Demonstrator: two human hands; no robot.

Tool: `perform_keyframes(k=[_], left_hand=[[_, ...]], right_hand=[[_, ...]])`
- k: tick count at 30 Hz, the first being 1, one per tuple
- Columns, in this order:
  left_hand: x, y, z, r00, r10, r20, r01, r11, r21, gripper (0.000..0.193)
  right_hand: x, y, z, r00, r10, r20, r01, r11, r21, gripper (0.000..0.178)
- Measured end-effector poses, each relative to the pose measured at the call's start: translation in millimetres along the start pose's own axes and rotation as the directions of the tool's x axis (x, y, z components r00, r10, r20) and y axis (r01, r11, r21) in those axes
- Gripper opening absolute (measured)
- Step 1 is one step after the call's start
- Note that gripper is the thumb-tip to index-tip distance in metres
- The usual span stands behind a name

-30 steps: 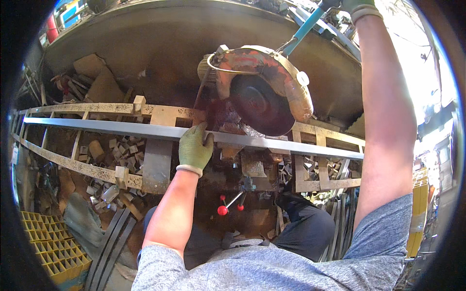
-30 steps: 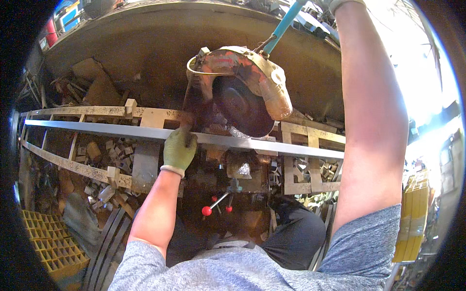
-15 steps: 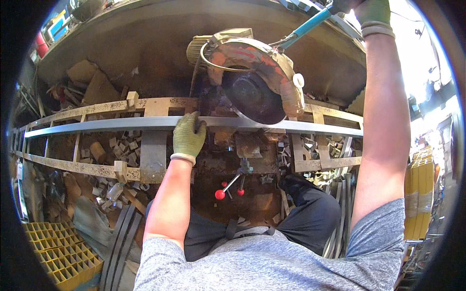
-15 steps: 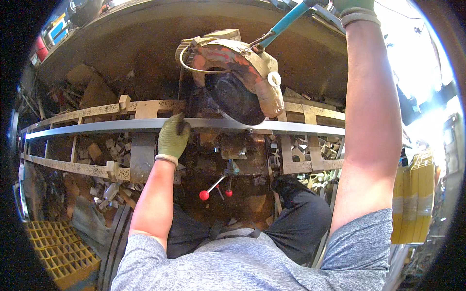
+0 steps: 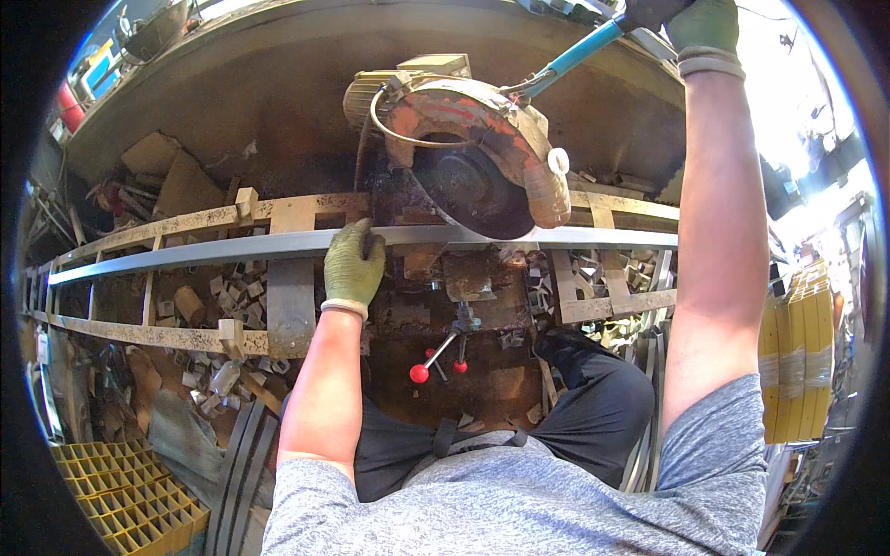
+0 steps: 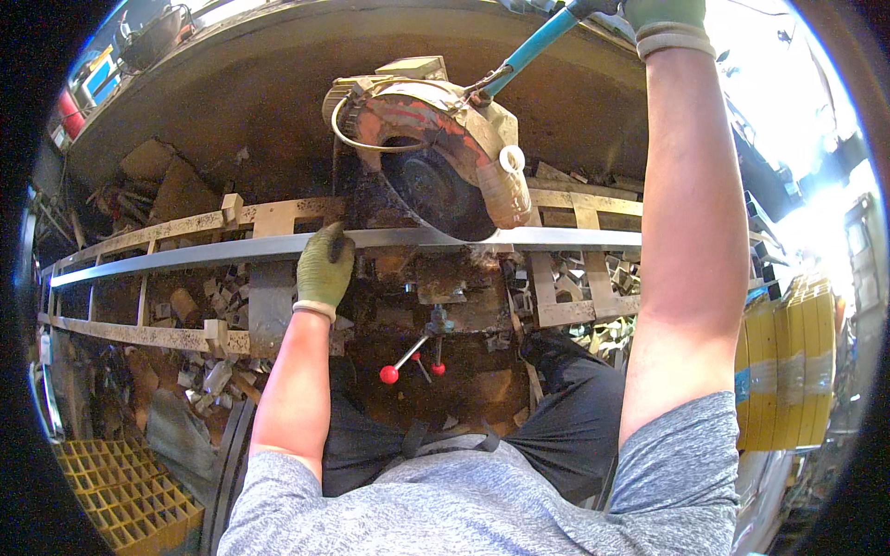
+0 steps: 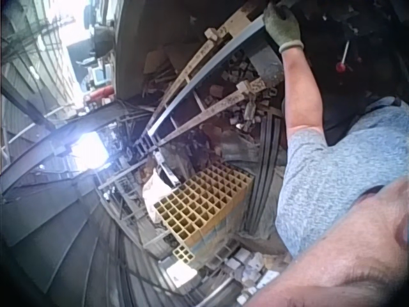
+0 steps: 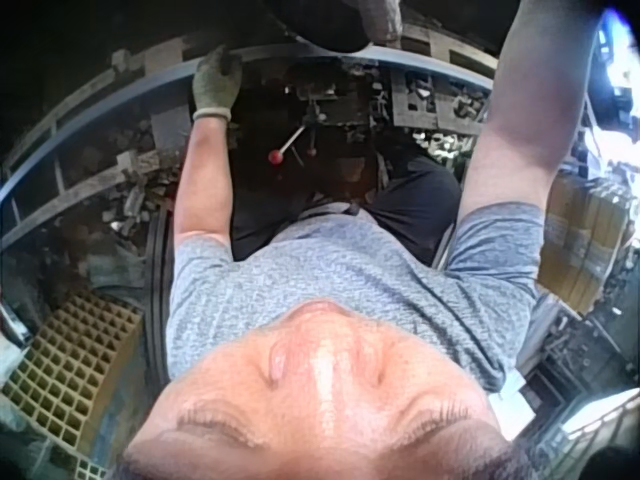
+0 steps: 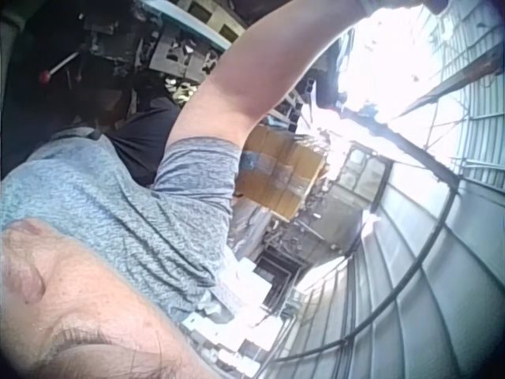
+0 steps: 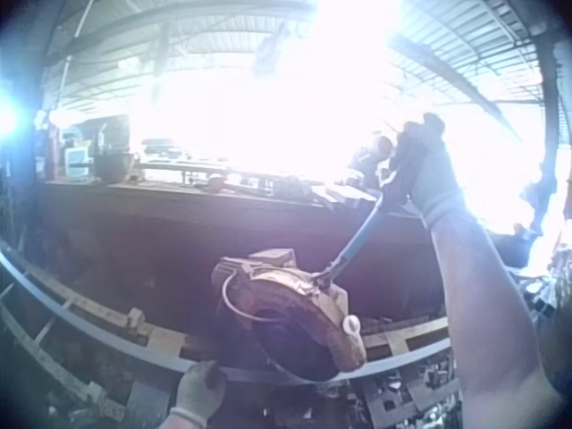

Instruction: The person uses a chop saw to cut a long metal bar into shorter pieces. They position the bar, lower the saw blade to cut, then remove the cut piece and repeat the process.

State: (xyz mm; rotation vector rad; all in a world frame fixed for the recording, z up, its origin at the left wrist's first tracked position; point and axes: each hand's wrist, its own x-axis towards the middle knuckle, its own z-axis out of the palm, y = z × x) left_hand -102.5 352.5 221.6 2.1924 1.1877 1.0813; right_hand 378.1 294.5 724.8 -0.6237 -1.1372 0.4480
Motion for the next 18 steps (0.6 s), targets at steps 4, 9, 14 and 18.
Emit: perform_keyframes(k=[4, 9, 14, 18], left_hand=[[-0.9, -1.2, 1.3, 1.000, -0.001, 0.000, 0.001, 1.000, -0.001, 0.043], [-1.4, -1.3, 3.3, 0.999, -0.038, -0.002, 0.038, 0.999, 0.009, 0.043], [-1.2, -1.8, 6.2, 0.999, -0.028, -0.029, 0.028, 1.000, -0.003, 0.042], [-1.1, -0.8, 4.3, 0.998, -0.022, -0.056, 0.019, 0.998, -0.054, 0.040]], right_hand=[[-31.4, -4.5, 25.8, 0.990, -0.102, -0.092, 0.085, 0.981, -0.175, 0.020], [-49.2, -9.1, 53.2, 0.999, -0.033, -0.039, 0.031, 0.998, -0.048, 0.026], [-45.0, -9.3, 30.1, 0.981, 0.043, -0.190, -0.072, 0.987, -0.147, 0.034], [-13.4, 7.2, -15.3, 0.992, -0.112, 0.062, 0.112, 0.994, -0.004, 0.029]])
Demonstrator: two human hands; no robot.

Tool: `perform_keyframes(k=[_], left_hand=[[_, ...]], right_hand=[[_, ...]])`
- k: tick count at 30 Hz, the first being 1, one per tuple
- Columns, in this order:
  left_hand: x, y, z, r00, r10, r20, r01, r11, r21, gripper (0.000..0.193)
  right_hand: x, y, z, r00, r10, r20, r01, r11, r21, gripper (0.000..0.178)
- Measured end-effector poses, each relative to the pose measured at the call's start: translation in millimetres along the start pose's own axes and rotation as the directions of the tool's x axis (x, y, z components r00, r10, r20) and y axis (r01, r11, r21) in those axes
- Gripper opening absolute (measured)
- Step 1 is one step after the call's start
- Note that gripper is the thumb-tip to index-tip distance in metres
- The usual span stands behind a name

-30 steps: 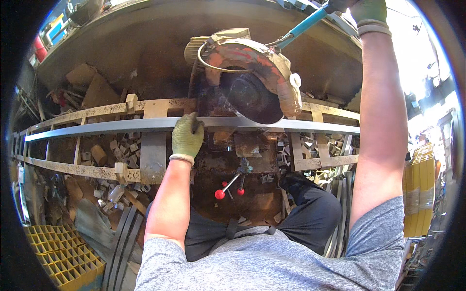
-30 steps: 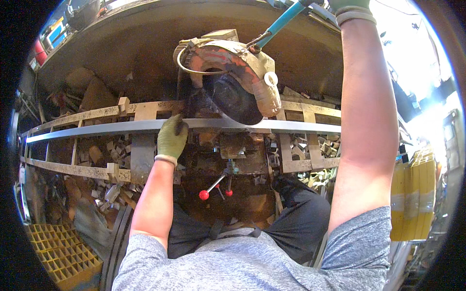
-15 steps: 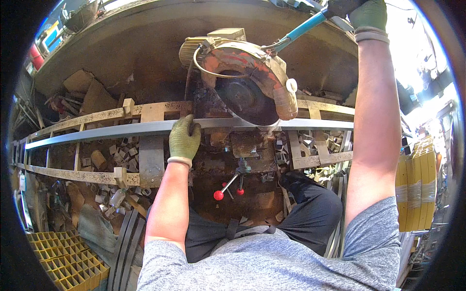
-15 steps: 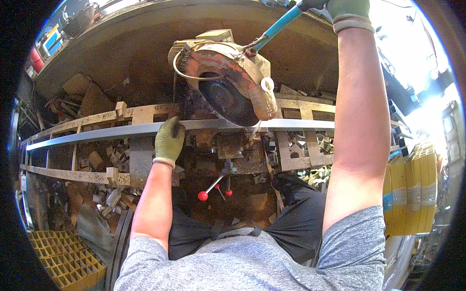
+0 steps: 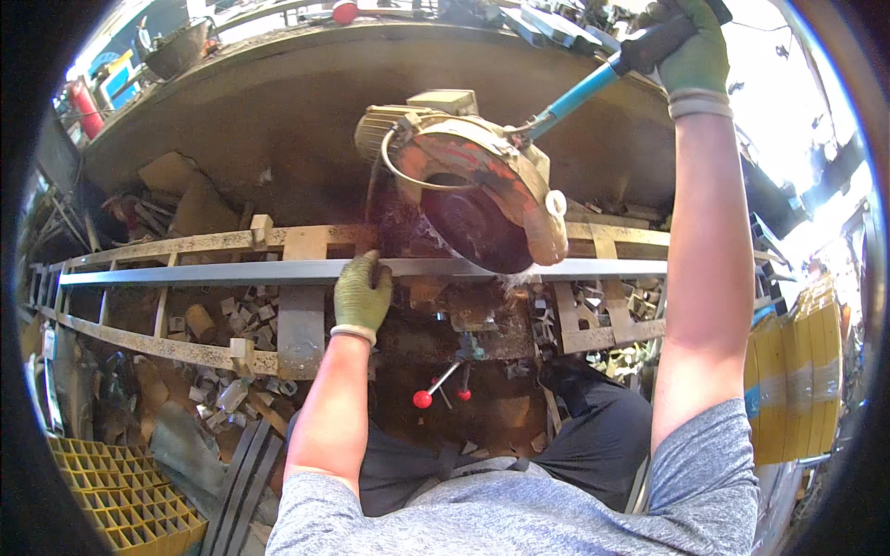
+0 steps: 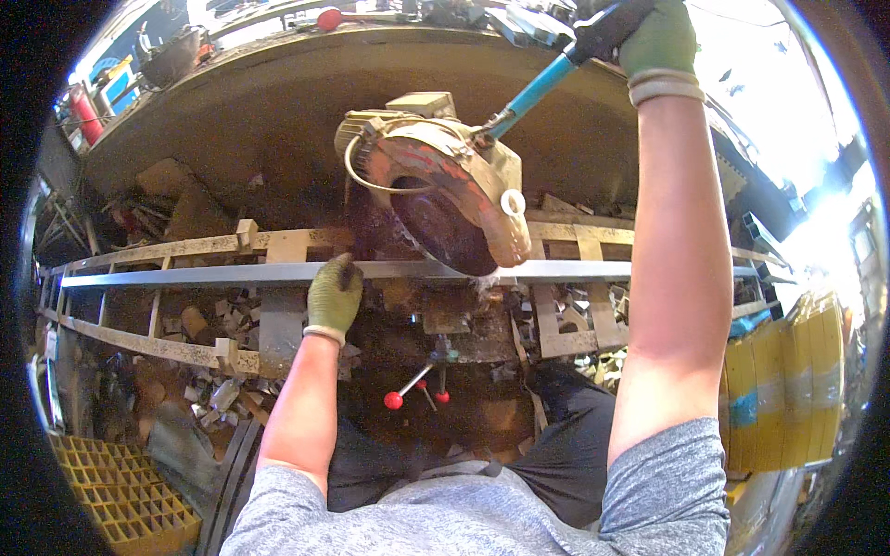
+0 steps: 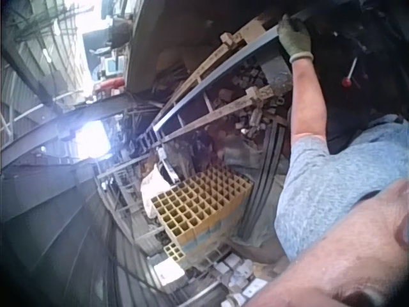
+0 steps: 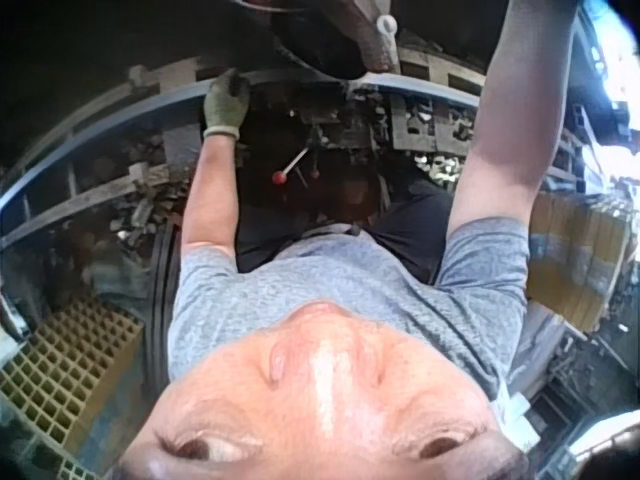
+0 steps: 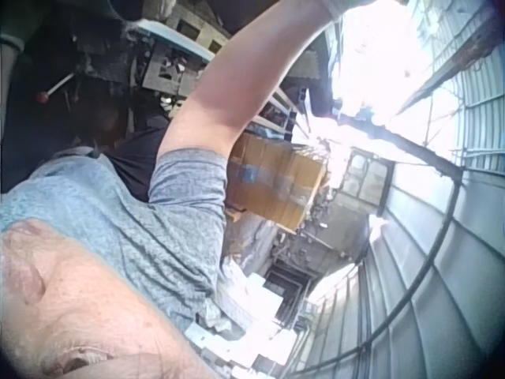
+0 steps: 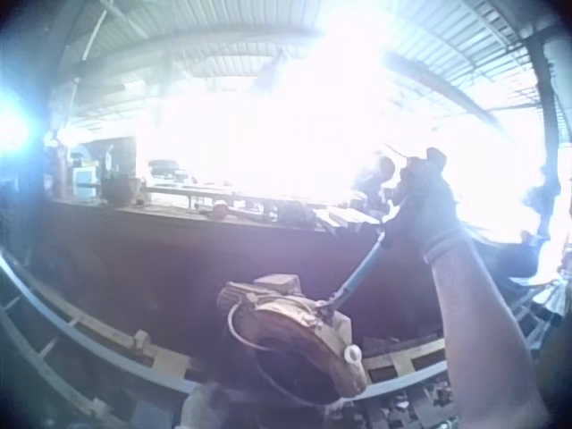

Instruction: The person uses a chop saw to cut a long metal bar into shorter pieces. They position the bar, lower the saw blade to cut, then remove the cut piece and repeat the process.

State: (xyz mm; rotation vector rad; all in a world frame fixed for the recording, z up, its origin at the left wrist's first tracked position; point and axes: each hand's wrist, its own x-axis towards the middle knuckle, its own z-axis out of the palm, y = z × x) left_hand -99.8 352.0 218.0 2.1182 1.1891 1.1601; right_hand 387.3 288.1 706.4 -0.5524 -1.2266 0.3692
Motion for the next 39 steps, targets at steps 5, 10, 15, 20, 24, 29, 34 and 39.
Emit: perform_keyframes(k=[5, 10, 15, 20, 24, 29, 34, 39], left_hand=[[0.3, 2.4, -4.3, 0.999, 0.035, 0.013, -0.036, 0.996, 0.076, 0.039], [-0.3, 0.5, -3.3, 1.000, 0.030, -0.003, -0.030, 0.999, 0.034, 0.037], [-0.2, -2.8, -0.5, 1.000, 0.000, 0.016, 0.000, 1.000, 0.025, 0.039], [-0.8, -1.7, -3.0, 0.999, -0.001, 0.040, 0.000, 0.999, 0.040, 0.039], [-0.6, -0.7, -2.1, 0.999, -0.012, 0.045, 0.010, 0.999, 0.038, 0.039], [-1.0, -1.9, -1.6, 0.998, -0.029, 0.051, 0.026, 0.998, 0.049, 0.041], [-0.2, -2.8, -2.6, 0.997, -0.041, 0.067, 0.037, 0.997, 0.063, 0.042], [-0.3, -4.2, -2.4, 0.996, -0.054, 0.077, 0.048, 0.996, 0.080, 0.041]], right_hand=[[8.1, -6.6, -40.8, 0.990, 0.049, -0.131, -0.059, 0.996, -0.073, 0.013], [8.8, -11.4, -32.6, 0.988, 0.122, -0.093, -0.121, 0.993, 0.017, 0.016], [-12.7, -11.8, 6.4, 0.987, 0.090, -0.135, -0.090, 0.996, 0.004, 0.033], [-43.8, -23.0, 60.8, 0.956, -0.009, -0.294, -0.042, 0.985, -0.169, 0.045], [-39.6, -23.7, 41.2, 0.973, 0.018, -0.230, -0.049, 0.991, -0.127, 0.041], [-3.5, -10.9, -18.5, 0.945, 0.286, 0.160, -0.328, 0.825, 0.461, 0.037], [-25.8, -22.8, -21.9, 0.989, 0.139, -0.042, -0.124, 0.962, 0.244, 0.034], [-53.6, -36.4, 3.4, 0.987, 0.058, -0.147, -0.058, 0.998, 0.003, 0.029]])
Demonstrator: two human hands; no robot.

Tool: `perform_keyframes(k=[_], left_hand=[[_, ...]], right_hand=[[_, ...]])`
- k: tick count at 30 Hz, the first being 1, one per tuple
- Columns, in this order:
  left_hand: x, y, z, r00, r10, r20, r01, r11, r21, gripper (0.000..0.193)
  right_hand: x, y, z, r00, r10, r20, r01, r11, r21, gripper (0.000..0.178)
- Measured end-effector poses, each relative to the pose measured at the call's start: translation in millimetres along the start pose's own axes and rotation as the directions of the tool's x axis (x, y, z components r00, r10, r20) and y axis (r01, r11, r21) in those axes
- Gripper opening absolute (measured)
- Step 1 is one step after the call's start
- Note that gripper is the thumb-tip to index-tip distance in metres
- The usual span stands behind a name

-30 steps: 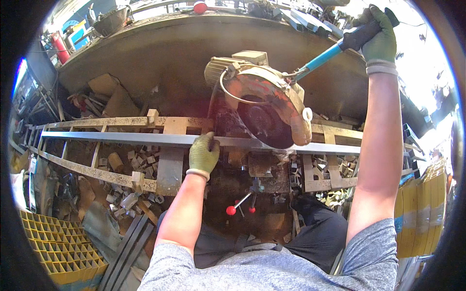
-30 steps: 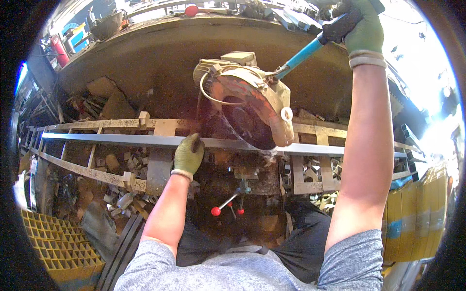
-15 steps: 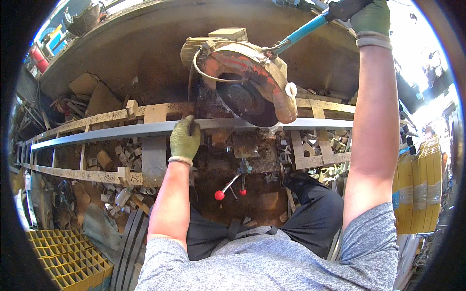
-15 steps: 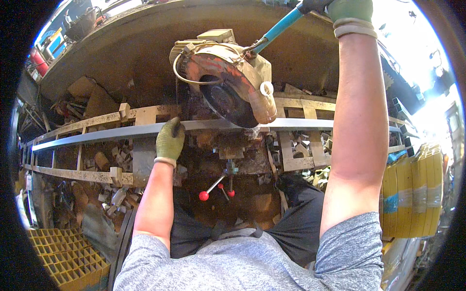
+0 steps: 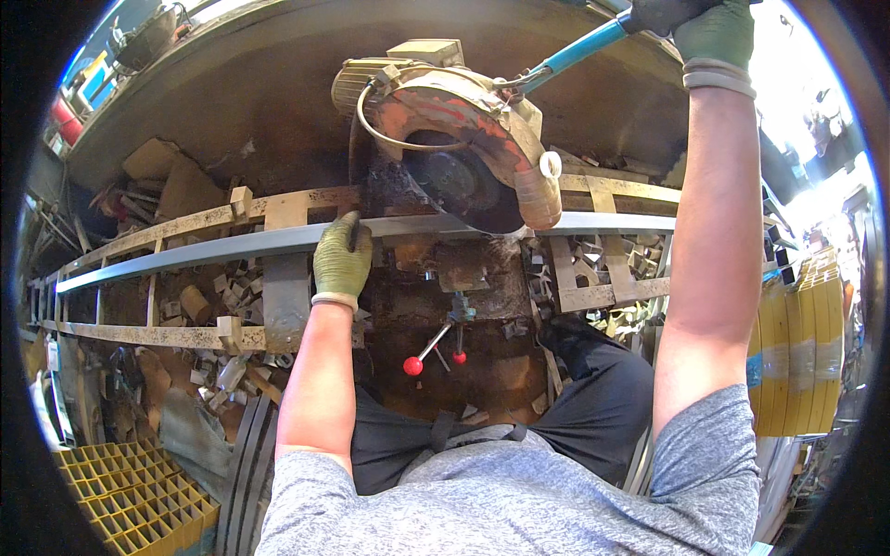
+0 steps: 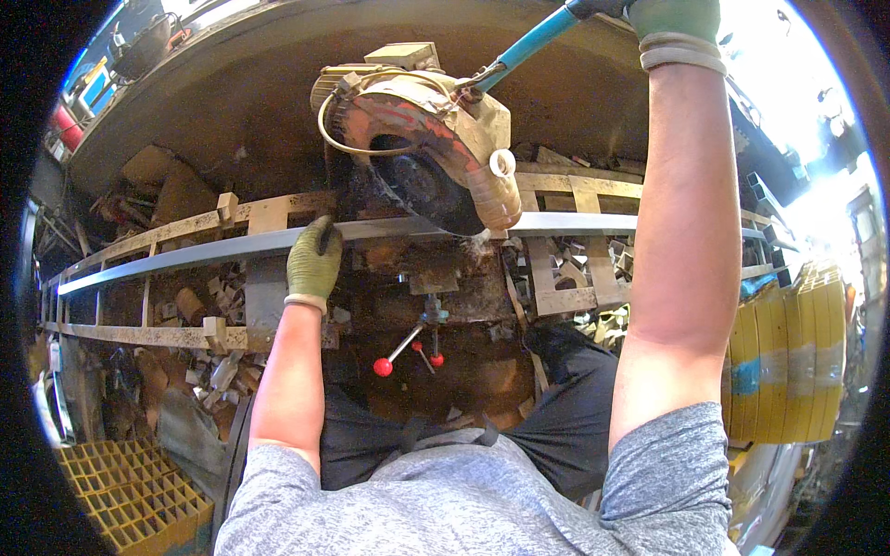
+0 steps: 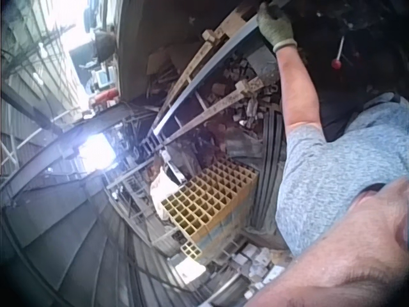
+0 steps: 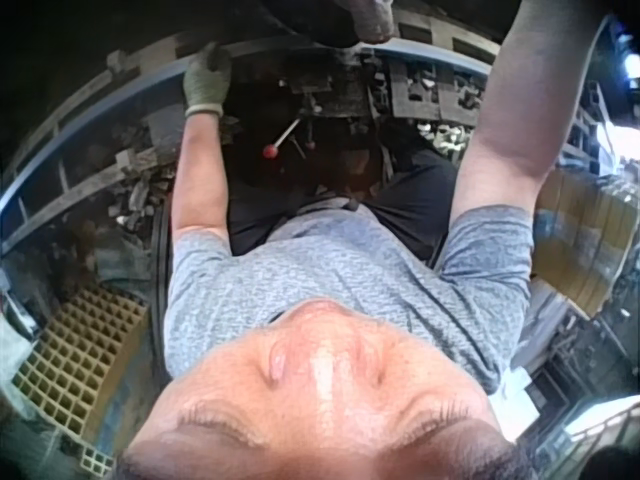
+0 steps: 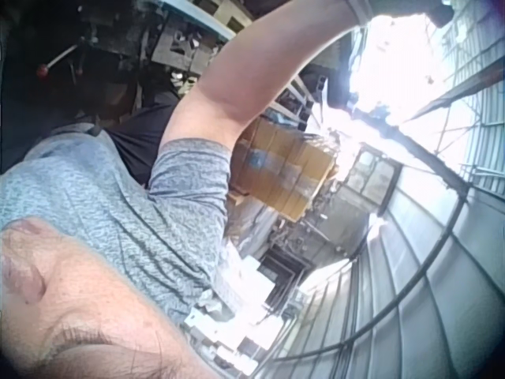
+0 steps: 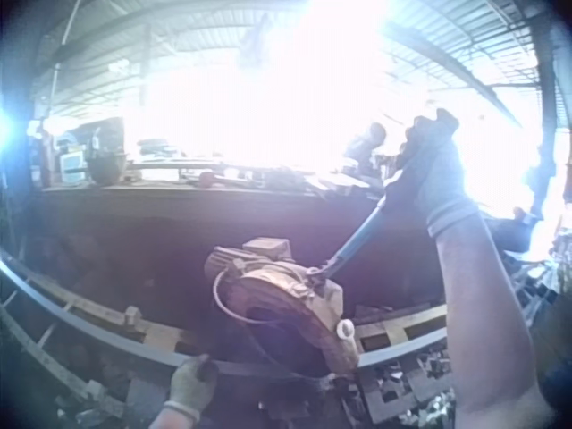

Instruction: The person uses a chop saw to cut a long metal bar into shorter pieces. They position the bar, lower the saw blade to cut, then remove the cut piece and repeat the process.

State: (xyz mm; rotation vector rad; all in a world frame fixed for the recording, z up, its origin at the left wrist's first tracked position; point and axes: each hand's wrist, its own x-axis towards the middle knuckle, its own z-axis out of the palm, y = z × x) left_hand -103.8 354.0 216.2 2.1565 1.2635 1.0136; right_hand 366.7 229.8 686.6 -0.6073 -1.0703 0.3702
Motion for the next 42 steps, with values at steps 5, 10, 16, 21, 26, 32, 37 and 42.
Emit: perform_keyframes(k=[5, 10, 16, 21, 26, 32, 37, 42], left_hand=[[-0.6, -1.8, 1.1, 0.999, 0.028, -0.015, -0.028, 1.000, 0.006, 0.043], [1.1, -1.1, 1.1, 1.000, 0.003, 0.004, -0.003, 1.000, 0.021, 0.044], [0.2, 4.7, -3.5, 1.000, 0.019, 0.002, -0.020, 1.000, 0.023, 0.042], [-0.9, 9.6, -6.4, 1.000, -0.001, 0.008, 0.001, 1.000, 0.019, 0.044], [1.0, 9.6, -4.3, 1.000, 0.005, 0.009, -0.005, 1.000, 0.015, 0.041], [0.0, 7.8, -2.8, 1.000, 0.023, -0.009, -0.022, 1.000, 0.020, 0.040], [0.8, 8.8, -2.6, 0.999, 0.028, -0.023, -0.028, 1.000, 0.014, 0.040], [1.6, 10.9, -3.7, 1.000, 0.006, -0.007, -0.005, 0.999, 0.041, 0.040]], right_hand=[[-6.8, -4.8, -0.4, 1.000, 0.000, -0.012, 0.000, 1.000, -0.032, 0.025], [-8.9, -6.5, -15.0, 1.000, 0.004, -0.010, -0.005, 0.999, -0.039, 0.021], [-17.1, -13.9, -33.0, 1.000, -0.005, -0.016, 0.004, 0.998, -0.069, 0.018], [-25.2, -21.7, -47.8, 1.000, -0.016, -0.027, 0.014, 0.996, -0.083, 0.018], [-38.0, -29.9, -50.4, 0.999, -0.021, -0.041, 0.017, 0.996, -0.083, 0.020], [-60.2, -33.5, -38.5, 0.991, -0.061, -0.117, 0.044, 0.988, -0.148, 0.022], [-73.0, -34.8, -43.4, 0.991, -0.091, -0.097, 0.078, 0.988, -0.137, 0.022], [-85.5, -39.4, -56.1, 0.997, -0.072, 0.042, 0.074, 0.995, -0.065, 0.020]])
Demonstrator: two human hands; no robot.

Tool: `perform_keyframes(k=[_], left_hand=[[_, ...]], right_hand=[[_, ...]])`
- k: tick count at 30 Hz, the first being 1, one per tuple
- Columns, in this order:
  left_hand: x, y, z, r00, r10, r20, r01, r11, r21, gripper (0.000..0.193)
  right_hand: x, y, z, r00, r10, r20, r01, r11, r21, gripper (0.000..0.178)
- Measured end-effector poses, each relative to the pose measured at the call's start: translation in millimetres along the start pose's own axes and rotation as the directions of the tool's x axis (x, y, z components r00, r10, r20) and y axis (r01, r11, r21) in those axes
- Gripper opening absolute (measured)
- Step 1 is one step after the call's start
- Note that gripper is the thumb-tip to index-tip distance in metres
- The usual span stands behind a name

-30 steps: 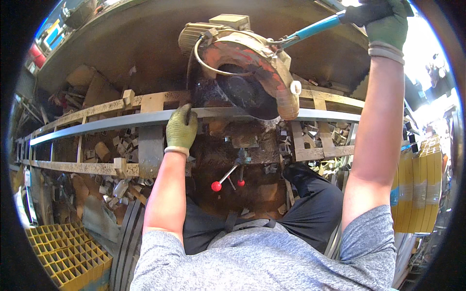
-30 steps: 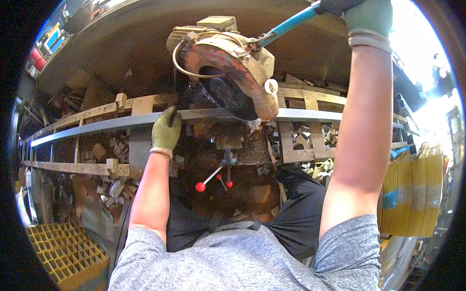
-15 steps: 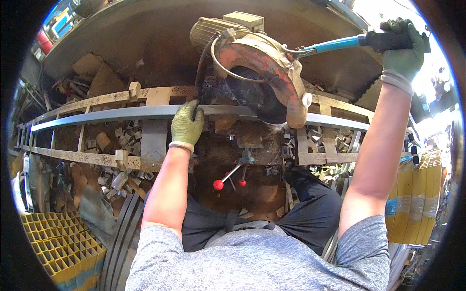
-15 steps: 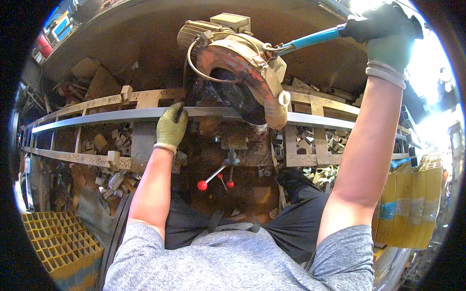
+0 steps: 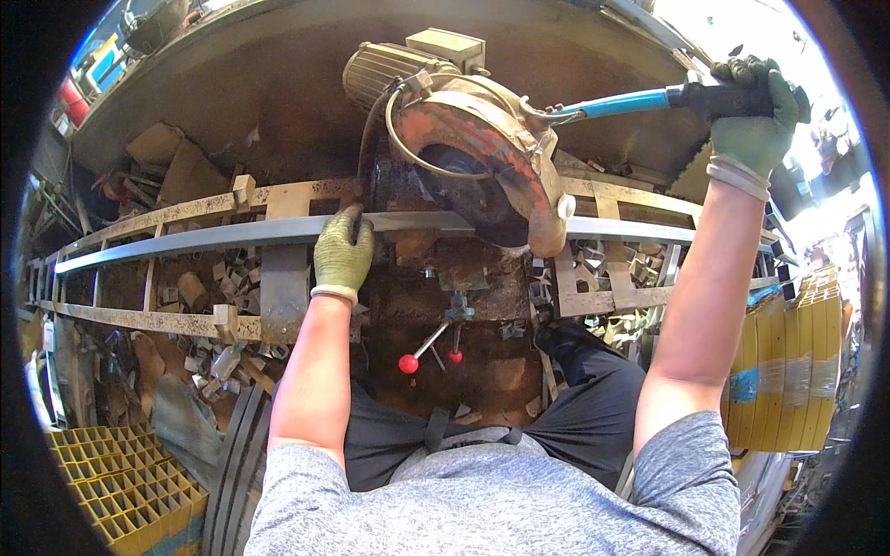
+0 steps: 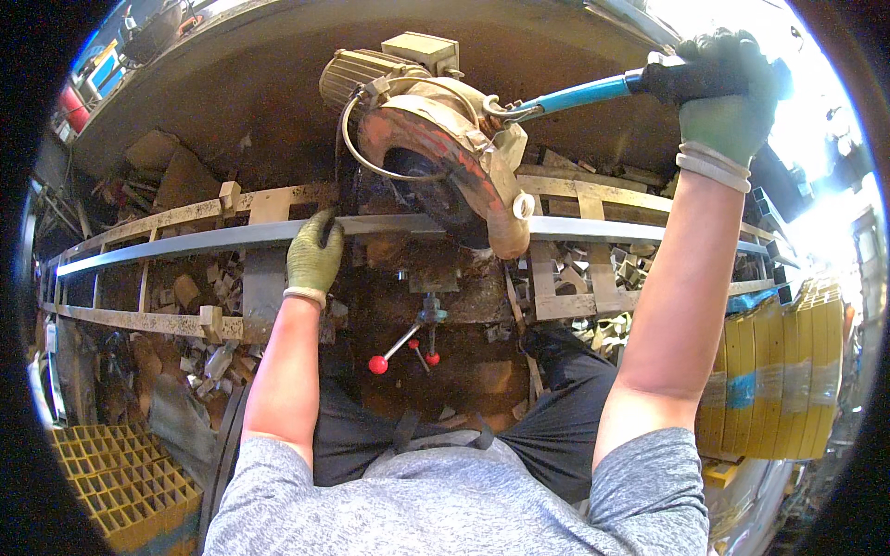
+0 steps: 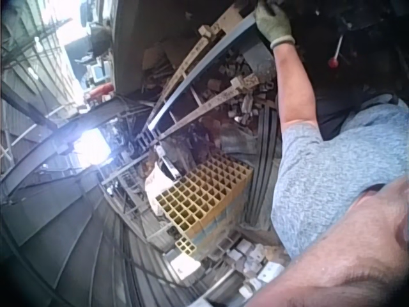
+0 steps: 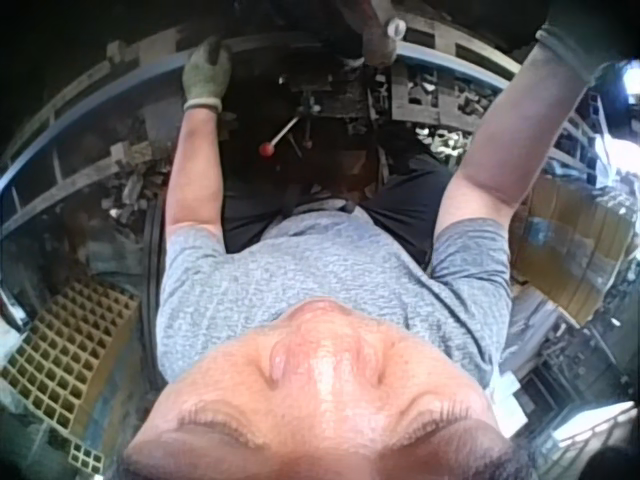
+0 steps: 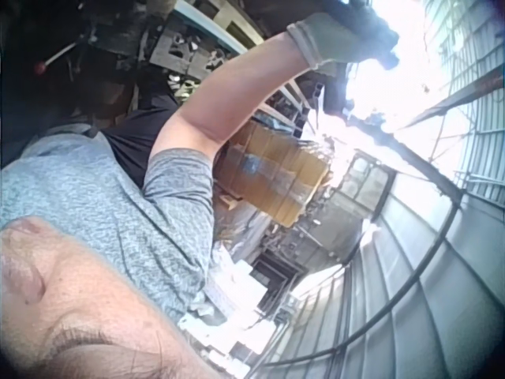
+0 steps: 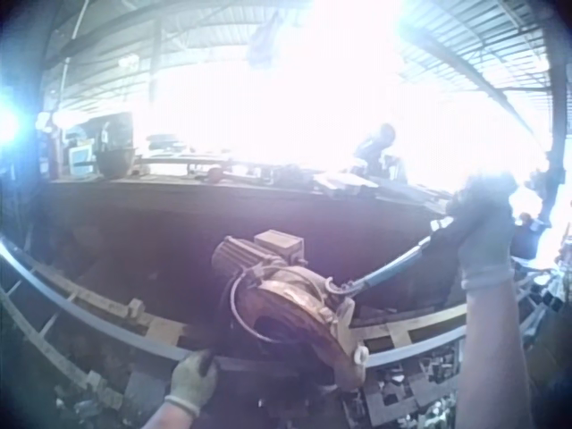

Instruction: The person uses a chop saw to cut a long metal bar into shorter pieces. They position the bar, lower the saw blade to cut, then remove the cut piece and repeat the process.

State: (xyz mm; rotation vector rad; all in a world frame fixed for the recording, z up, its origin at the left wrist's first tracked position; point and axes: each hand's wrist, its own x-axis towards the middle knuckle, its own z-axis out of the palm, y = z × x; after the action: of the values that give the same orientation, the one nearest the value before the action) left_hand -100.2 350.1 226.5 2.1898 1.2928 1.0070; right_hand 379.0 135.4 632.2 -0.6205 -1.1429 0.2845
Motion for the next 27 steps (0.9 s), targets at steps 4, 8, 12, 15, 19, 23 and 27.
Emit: perform_keyframes(k=[4, 8, 12, 15, 19, 23, 27], left_hand=[[-0.2, 0.1, -1.2, 0.999, -0.024, 0.025, 0.023, 1.000, 0.008, 0.042], [-0.2, -1.0, -0.4, 1.000, 0.000, 0.018, -0.001, 1.000, 0.021, 0.042], [-0.1, -3.1, 1.0, 1.000, 0.015, 0.014, -0.015, 1.000, 0.021, 0.042], [-0.3, -4.1, 1.0, 1.000, 0.010, 0.014, -0.010, 1.000, 0.018, 0.042], [-0.3, -4.2, 0.5, 1.000, -0.001, 0.014, 0.001, 1.000, -0.022, 0.043], [-0.6, -3.5, 0.3, 1.000, -0.008, 0.003, 0.008, 0.999, -0.036, 0.036], [-1.0, -3.1, -0.1, 1.000, -0.022, 0.004, 0.023, 0.999, -0.039, 0.037]], right_hand=[[-12.2, -4.1, -7.0, 1.000, -0.007, -0.008, 0.007, 1.000, 0.009, 0.020], [-19.1, -6.0, -12.3, 0.998, -0.017, -0.059, 0.017, 1.000, 0.003, 0.023], [-21.5, -6.3, -15.3, 1.000, -0.009, -0.009, 0.009, 0.999, 0.036, 0.025], [-22.5, -6.2, -15.3, 0.999, -0.022, -0.031, 0.022, 1.000, -0.015, 0.026], [-24.3, -5.9, -14.4, 0.999, -0.047, -0.009, 0.047, 0.999, -0.024, 0.026], [-25.0, -6.3, -14.9, 0.999, -0.029, -0.018, 0.029, 1.000, 0.004, 0.027], [-25.6, -8.1, -15.4, 0.998, -0.031, 0.052, 0.031, 1.000, 0.000, 0.026]])
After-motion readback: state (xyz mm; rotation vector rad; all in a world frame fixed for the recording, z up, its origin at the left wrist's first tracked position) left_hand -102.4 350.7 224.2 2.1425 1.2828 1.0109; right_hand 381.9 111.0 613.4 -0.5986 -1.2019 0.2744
